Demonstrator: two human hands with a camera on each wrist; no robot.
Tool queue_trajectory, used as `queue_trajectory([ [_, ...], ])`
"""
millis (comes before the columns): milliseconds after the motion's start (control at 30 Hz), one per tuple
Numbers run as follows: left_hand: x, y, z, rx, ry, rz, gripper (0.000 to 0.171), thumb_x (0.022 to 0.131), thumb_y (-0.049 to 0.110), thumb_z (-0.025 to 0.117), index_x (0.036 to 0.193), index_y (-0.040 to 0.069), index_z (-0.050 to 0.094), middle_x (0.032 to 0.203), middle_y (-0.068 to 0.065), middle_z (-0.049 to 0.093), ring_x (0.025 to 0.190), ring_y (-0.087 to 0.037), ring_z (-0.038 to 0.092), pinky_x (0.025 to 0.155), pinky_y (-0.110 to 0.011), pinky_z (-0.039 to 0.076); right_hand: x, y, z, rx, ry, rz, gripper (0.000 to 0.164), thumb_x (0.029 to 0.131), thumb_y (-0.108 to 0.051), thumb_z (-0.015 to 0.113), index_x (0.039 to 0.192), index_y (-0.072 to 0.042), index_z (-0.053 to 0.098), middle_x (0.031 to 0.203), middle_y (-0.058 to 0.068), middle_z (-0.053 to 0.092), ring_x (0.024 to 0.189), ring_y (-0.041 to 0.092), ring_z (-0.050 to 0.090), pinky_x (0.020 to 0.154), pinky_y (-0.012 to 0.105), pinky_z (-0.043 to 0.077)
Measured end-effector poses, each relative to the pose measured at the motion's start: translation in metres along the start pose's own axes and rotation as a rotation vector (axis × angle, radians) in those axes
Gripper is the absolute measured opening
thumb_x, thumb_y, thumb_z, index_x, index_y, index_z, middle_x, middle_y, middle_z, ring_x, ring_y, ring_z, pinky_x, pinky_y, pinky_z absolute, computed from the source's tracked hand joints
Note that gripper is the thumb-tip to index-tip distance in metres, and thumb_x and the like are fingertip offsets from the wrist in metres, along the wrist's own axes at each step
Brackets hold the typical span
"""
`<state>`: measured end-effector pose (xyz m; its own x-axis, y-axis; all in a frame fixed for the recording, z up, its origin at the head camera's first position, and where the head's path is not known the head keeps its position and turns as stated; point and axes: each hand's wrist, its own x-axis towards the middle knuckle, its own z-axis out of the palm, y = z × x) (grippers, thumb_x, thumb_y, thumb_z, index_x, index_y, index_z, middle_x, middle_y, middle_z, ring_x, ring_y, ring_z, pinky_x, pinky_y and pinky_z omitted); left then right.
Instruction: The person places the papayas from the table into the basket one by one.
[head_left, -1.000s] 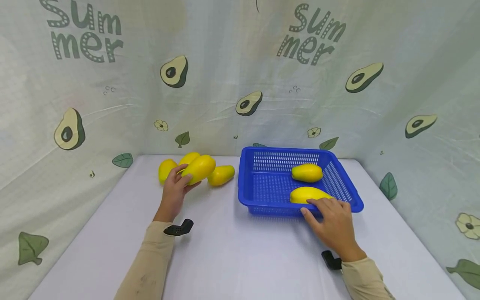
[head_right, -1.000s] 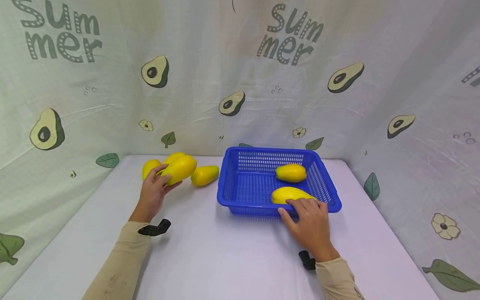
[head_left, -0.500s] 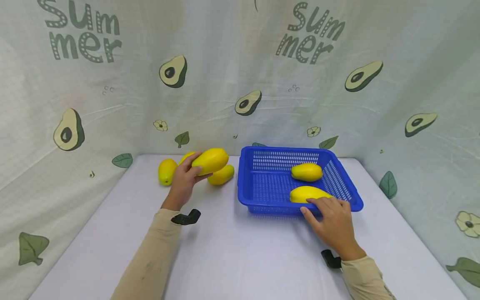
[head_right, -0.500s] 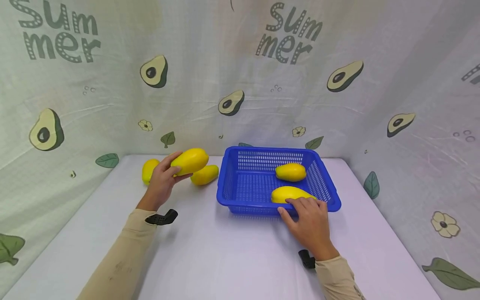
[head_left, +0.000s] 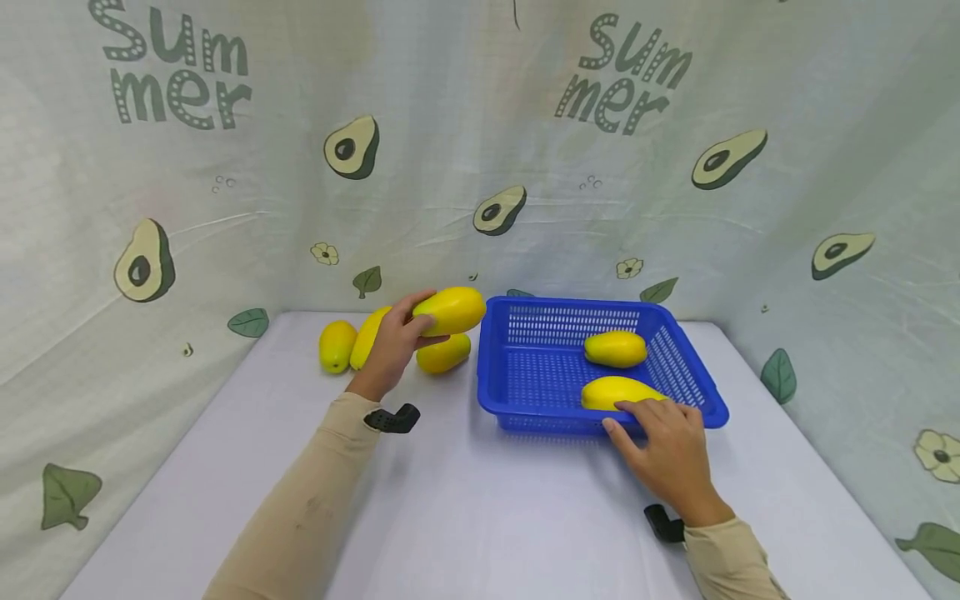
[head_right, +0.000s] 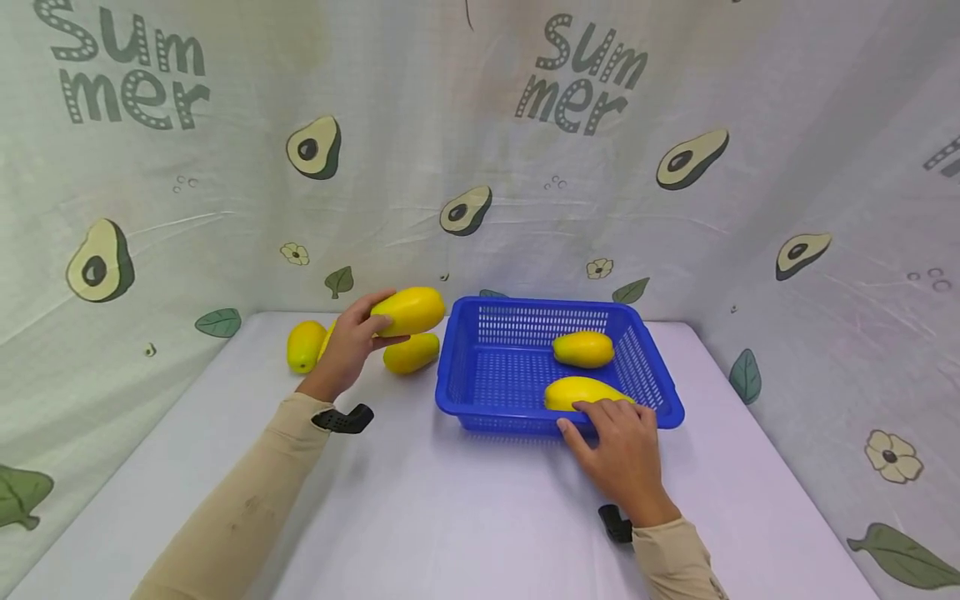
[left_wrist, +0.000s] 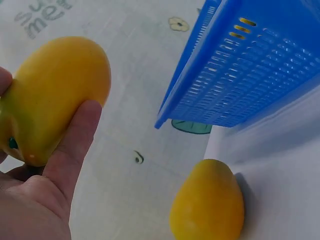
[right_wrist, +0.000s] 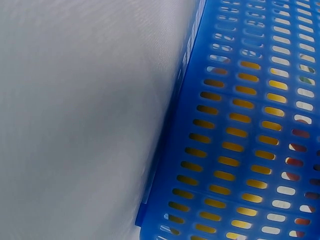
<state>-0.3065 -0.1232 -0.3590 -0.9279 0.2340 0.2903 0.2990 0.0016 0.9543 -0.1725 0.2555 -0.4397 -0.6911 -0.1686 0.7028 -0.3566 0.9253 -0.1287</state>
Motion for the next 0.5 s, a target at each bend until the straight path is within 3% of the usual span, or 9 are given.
queue_trajectory([
  [167, 0.008, 0.007, 0.008, 0.022, -0.046, -0.032, 0.051, 0.098, 0.012, 0.052, 0.149, 0.007, 0.044, 0.137, -0.011, 0.049, 0.116, -0.031, 0.058, 0.09, -0.037, 0.056, 0.0, 0.001, 0.001, 0.0, -0.004, -0.008, 0.04, 0.086, -0.04, 0.071, 0.106, -0.006, 0.073, 0.097, 0.013, 0.071, 0.096, 0.036, 0.061, 0.085, 0.055, 0.036],
  [500, 0.025, 0.017, 0.026, 0.108, -0.133, -0.031, 0.05, 0.097, 0.011, 0.057, 0.145, 0.009, 0.049, 0.129, -0.01, 0.054, 0.107, -0.031, 0.062, 0.089, -0.036, 0.057, 0.0, 0.003, 0.001, 0.004, 0.002, -0.003, 0.04, 0.085, -0.039, 0.072, 0.106, -0.006, 0.073, 0.096, 0.013, 0.071, 0.095, 0.036, 0.062, 0.084, 0.054, 0.035],
])
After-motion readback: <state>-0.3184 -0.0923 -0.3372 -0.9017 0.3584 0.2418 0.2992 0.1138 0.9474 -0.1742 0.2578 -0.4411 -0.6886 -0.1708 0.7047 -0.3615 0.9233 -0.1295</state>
